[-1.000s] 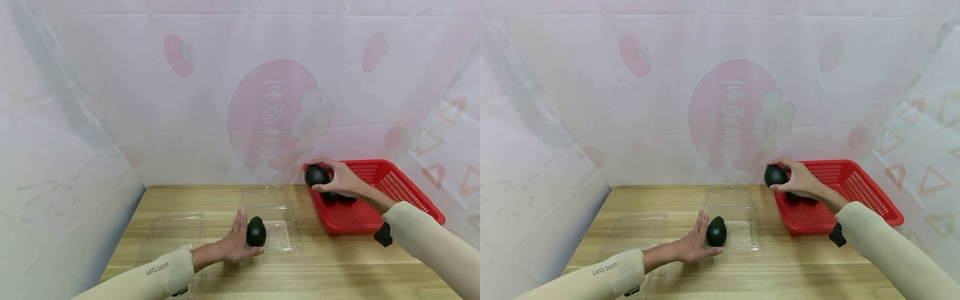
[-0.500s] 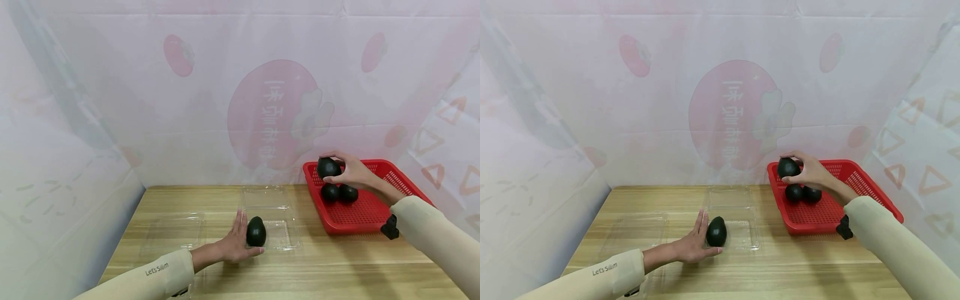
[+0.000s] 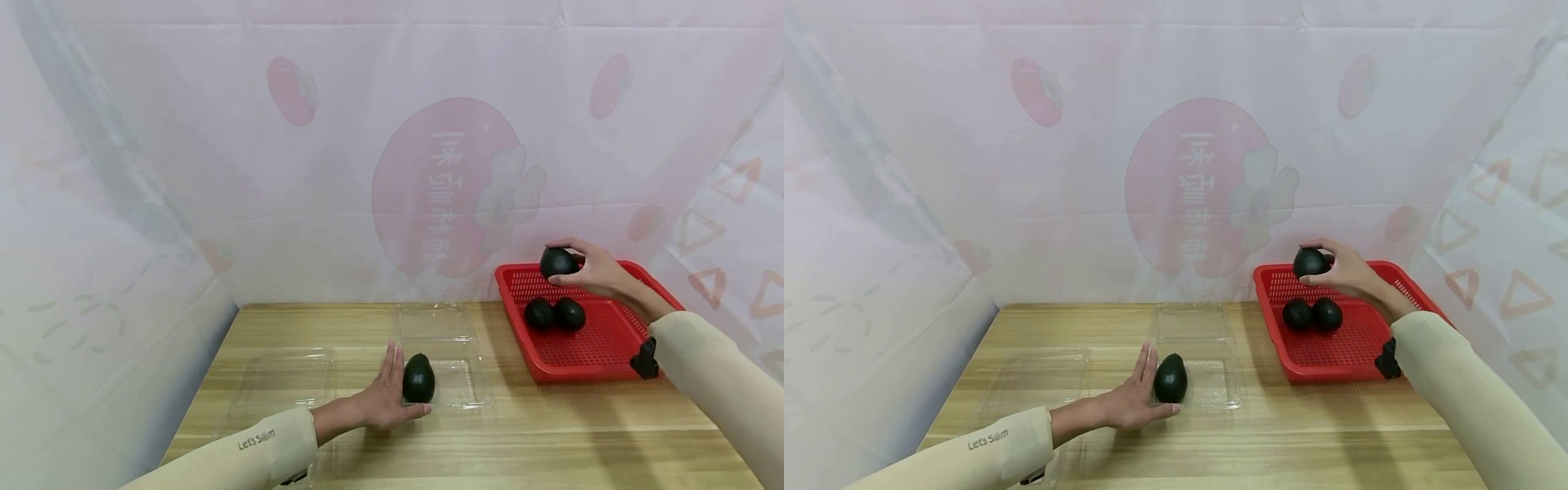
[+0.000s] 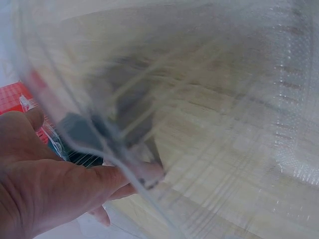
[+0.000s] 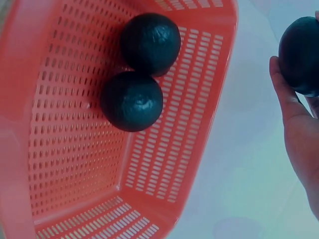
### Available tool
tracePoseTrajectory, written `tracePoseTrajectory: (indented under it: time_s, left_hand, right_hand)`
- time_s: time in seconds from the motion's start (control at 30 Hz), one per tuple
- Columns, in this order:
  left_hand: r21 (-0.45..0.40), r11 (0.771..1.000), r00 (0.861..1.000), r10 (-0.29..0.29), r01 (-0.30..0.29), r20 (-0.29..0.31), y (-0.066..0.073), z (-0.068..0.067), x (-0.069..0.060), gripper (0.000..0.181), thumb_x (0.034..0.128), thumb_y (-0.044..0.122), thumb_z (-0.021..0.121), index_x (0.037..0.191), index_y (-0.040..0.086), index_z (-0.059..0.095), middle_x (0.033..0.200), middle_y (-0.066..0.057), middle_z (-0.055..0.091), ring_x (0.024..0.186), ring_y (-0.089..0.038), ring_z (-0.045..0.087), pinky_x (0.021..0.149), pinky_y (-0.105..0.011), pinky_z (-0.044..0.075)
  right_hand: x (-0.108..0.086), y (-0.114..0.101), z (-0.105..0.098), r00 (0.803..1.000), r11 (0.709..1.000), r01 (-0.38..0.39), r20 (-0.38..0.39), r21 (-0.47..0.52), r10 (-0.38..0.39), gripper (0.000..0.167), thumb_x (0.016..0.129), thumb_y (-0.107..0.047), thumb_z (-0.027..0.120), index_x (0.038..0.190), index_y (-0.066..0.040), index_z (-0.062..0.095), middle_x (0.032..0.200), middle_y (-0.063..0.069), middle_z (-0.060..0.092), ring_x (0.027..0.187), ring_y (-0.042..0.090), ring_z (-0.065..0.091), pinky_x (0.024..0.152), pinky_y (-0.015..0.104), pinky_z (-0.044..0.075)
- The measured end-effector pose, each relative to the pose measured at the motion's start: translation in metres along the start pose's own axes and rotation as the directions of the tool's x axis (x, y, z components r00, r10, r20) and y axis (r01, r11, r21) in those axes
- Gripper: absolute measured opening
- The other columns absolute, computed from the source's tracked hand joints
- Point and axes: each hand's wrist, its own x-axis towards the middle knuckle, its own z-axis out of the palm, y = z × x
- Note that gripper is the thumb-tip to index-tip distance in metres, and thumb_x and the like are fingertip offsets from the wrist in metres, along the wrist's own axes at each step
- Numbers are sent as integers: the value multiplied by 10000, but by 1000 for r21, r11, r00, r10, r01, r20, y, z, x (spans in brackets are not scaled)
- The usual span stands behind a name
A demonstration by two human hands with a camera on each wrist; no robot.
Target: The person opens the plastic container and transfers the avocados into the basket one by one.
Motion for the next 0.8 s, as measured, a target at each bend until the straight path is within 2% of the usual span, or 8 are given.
tracePoseTrajectory:
  time_s: [0.13,0.17,0.5,0.63,0.8]
  left_hand:
    - [0,1000,1000,-1,1,1,0,-1,-1,1172,990,570,669,1659,-72,-48,1719,-261,-221,1580,-516,84,1229,-633,269]
    - [2,1000,1000,-1,1,1,1,-1,-1,1172,989,571,669,1658,-75,-45,1718,-267,-219,1580,-517,82,1228,-634,270]
    - [16,1000,1000,4,-4,6,-3,1,0,1179,988,582,661,1657,-74,-55,1713,-273,-232,1585,-508,69,1230,-627,272]
    - [29,1000,1000,9,-10,15,4,-5,-5,1191,993,618,632,1653,-77,-76,1709,-290,-230,1579,-530,79,1219,-641,284]
    - [21,1000,999,-4,4,41,21,-17,-15,1183,996,577,656,1643,-104,-62,1704,-318,-205,1569,-550,122,1205,-646,308]
  right_hand:
    - [1,7,-4,1000,1000,-22,-10,5,22,730,899,-197,848,1531,-54,514,1514,263,505,1346,612,498,838,221,497]
    - [2,8,-5,1000,1000,-26,-11,2,26,735,900,-200,849,1534,-48,510,1514,269,503,1340,610,506,831,212,495]
    - [2,29,-12,996,996,-84,-8,-16,84,761,902,-196,852,1549,-25,490,1510,297,497,1288,583,558,814,229,501]
    - [1,37,-16,995,995,-101,-1,-20,101,753,905,-177,846,1544,-9,485,1509,305,490,1265,567,565,795,231,510]
    - [0,45,-19,992,992,-123,20,-24,124,759,906,-173,845,1546,4,476,1514,328,476,1253,533,561,792,232,519]
